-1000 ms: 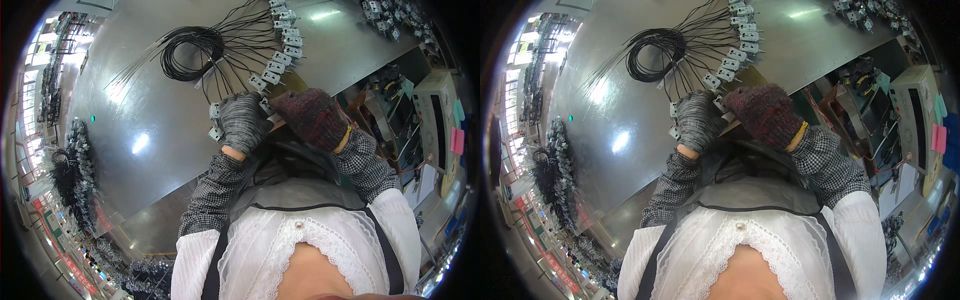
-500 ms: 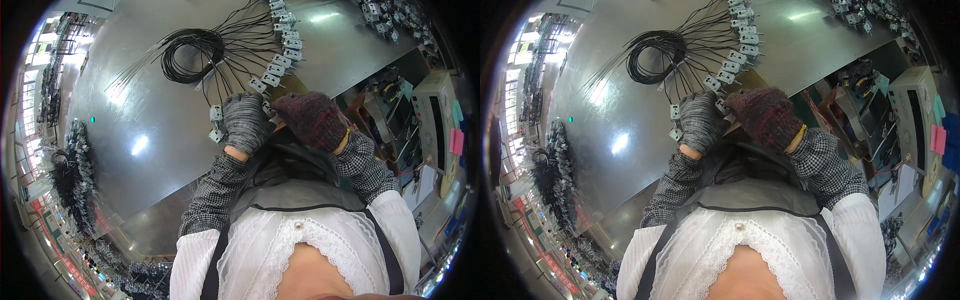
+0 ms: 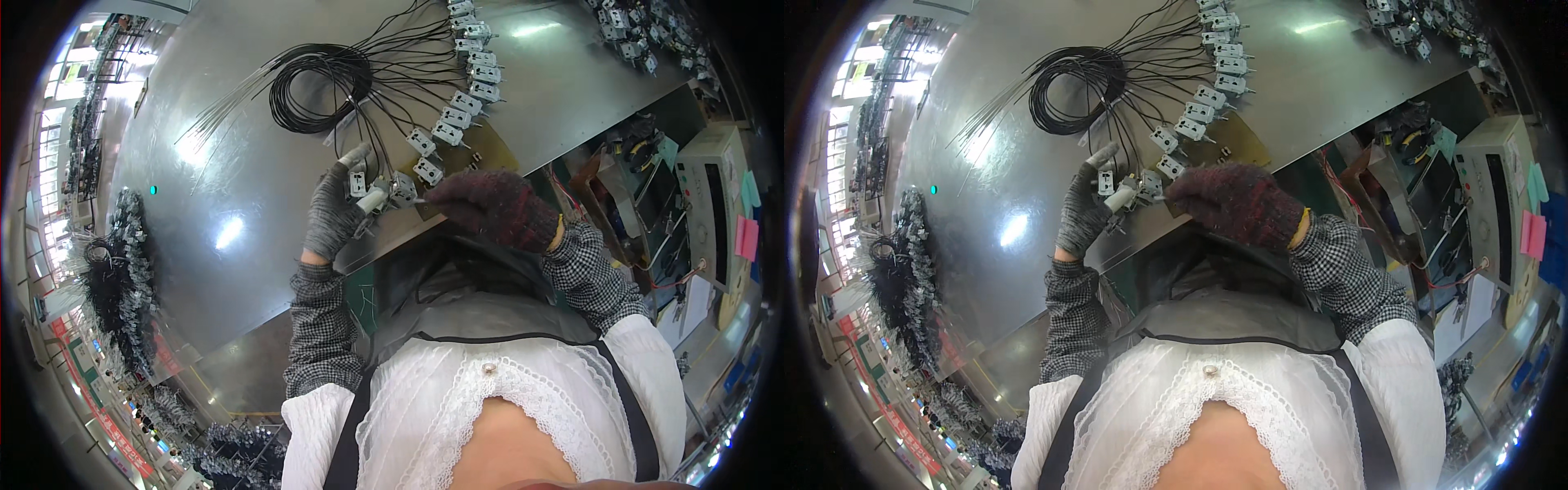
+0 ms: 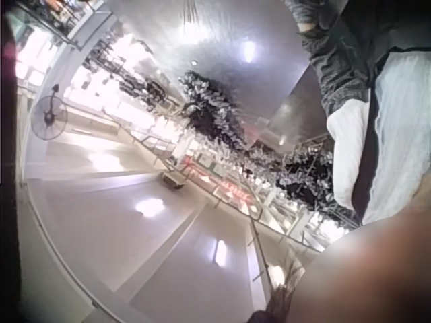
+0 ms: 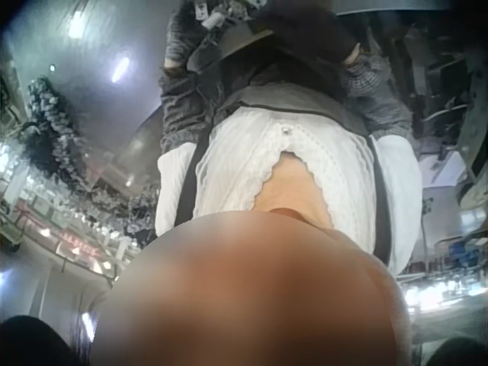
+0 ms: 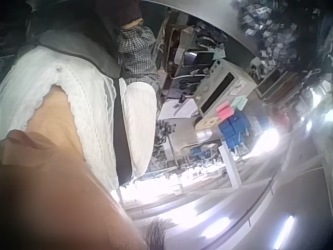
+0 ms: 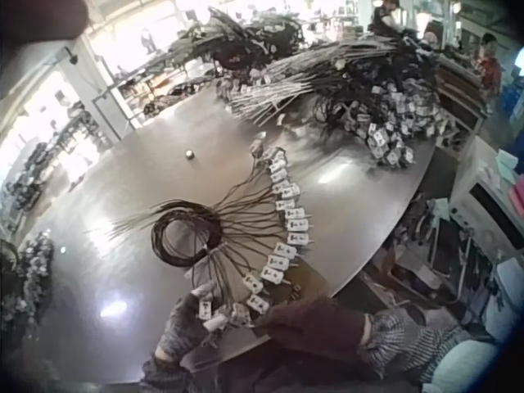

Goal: Manually assembling wire harnesses by attaching electrical connector blocks to bundles of wires.

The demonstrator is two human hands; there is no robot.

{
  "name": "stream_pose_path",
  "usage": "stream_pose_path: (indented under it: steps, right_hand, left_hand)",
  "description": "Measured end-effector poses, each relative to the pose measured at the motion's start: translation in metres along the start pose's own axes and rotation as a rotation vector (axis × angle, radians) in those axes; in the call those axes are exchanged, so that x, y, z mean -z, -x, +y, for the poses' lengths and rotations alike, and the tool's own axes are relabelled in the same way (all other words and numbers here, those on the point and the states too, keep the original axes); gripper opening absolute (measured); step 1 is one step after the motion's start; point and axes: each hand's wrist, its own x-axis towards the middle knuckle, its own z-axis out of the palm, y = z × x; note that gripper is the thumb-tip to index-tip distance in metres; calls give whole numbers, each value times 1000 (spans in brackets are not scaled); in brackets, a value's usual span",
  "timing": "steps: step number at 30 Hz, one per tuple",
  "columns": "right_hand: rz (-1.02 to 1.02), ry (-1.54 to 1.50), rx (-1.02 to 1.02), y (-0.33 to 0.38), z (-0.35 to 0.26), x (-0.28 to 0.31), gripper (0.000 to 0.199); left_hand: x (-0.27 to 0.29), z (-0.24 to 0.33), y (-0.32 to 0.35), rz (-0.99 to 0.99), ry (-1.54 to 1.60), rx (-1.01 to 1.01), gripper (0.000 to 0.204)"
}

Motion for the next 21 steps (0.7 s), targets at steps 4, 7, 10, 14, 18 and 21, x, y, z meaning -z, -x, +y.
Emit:
stream_pose_path:
  steps: [4,7,10,14,18,21]
  right_hand:
    - [-16,-6,39,6,13,-15,19]
    - [-24,57,9,9,15,-14,20]
    - [-21,184,-30,11,15,-16,21]
    - [-117,262,-119,4,9,-13,27]
    - [-197,251,-205,-4,12,14,28]
    - [-36,341,-215,3,17,25,29]
  left_hand:
    - [34,-2,0,88,-277,-360,48]
    - [37,22,13,283,157,-213,33]
    - [15,33,10,321,594,-143,39]
    - [-69,49,13,368,826,-177,43]
    - [-100,34,4,376,157,-341,49]
    - [-92,40,5,219,-36,-282,54]
